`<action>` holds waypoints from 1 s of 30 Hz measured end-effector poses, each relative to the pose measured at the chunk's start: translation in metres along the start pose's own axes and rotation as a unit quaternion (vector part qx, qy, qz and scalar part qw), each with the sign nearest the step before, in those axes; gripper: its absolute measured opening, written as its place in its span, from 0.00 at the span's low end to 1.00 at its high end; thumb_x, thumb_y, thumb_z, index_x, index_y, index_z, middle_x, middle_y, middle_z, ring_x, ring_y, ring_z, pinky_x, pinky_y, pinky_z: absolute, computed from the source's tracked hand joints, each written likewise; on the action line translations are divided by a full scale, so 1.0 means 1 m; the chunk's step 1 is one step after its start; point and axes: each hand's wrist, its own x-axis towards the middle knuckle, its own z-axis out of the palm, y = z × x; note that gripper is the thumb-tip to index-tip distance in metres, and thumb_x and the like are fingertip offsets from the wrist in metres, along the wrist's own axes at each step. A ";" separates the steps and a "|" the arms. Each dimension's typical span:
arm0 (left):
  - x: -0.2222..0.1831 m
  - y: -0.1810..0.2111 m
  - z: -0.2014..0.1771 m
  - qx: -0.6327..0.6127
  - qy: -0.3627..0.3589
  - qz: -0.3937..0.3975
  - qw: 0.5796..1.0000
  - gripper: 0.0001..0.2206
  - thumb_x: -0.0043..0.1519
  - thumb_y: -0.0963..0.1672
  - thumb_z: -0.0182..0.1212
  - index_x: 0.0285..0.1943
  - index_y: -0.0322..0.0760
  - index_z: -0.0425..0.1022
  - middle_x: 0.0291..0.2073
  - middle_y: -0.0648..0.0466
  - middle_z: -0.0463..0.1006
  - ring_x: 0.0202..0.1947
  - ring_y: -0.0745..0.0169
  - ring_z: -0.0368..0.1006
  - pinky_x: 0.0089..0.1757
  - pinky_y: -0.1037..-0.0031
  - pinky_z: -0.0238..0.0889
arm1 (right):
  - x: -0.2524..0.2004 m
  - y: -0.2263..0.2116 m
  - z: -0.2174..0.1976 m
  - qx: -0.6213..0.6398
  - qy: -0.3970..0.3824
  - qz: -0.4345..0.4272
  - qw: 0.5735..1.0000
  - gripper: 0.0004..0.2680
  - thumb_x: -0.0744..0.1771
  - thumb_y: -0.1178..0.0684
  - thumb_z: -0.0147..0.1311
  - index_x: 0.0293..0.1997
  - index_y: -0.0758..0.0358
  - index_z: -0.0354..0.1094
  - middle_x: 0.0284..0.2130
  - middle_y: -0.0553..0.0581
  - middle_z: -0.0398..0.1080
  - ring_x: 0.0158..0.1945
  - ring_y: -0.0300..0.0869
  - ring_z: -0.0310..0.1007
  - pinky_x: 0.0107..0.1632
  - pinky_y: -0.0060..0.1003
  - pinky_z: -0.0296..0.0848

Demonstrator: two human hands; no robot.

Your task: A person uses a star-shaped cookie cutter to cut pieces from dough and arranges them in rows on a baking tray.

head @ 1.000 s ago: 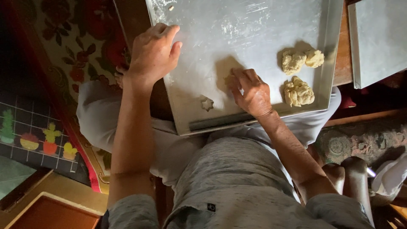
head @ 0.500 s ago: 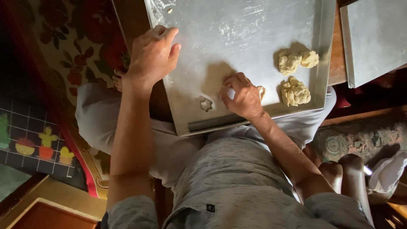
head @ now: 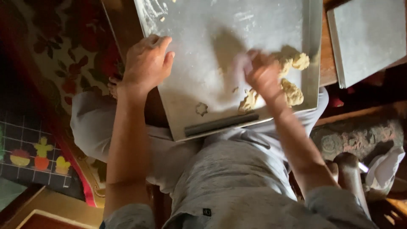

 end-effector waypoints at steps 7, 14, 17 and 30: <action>0.005 -0.001 -0.002 -0.015 -0.016 -0.013 1.000 0.10 0.68 0.43 0.60 0.54 0.33 0.76 0.38 0.47 0.80 0.34 0.45 0.76 0.30 0.56 0.69 | 0.007 0.000 0.044 0.781 -0.137 0.309 0.525 0.07 0.68 0.60 0.60 0.49 0.66 0.75 0.40 0.59 0.75 0.41 0.48 0.75 0.38 0.41 0.76; 0.003 0.000 -0.004 -0.023 -0.028 -0.018 0.999 0.10 0.68 0.43 0.60 0.55 0.33 0.76 0.38 0.46 0.80 0.36 0.45 0.75 0.32 0.56 0.68 | 0.037 0.007 0.000 0.851 -0.186 0.198 0.450 0.13 0.70 0.39 0.57 0.57 0.51 0.73 0.51 0.53 0.76 0.46 0.44 0.75 0.48 0.44 0.75; 0.004 0.000 -0.006 -0.036 -0.039 -0.023 0.998 0.12 0.68 0.43 0.59 0.58 0.31 0.76 0.39 0.44 0.80 0.36 0.42 0.76 0.31 0.54 0.69 | 0.039 0.002 -0.001 0.862 -0.183 0.192 0.432 0.12 0.68 0.46 0.61 0.57 0.49 0.72 0.52 0.53 0.68 0.46 0.52 0.74 0.43 0.48 0.77; 0.004 -0.002 -0.003 -0.001 0.013 0.017 1.000 0.12 0.67 0.44 0.63 0.56 0.33 0.77 0.37 0.49 0.79 0.33 0.49 0.76 0.31 0.62 0.70 | -0.008 -0.137 0.173 0.672 -0.267 0.352 0.594 0.11 0.71 0.42 0.51 0.34 0.48 0.77 0.26 0.57 0.71 0.21 0.52 0.73 0.18 0.46 0.68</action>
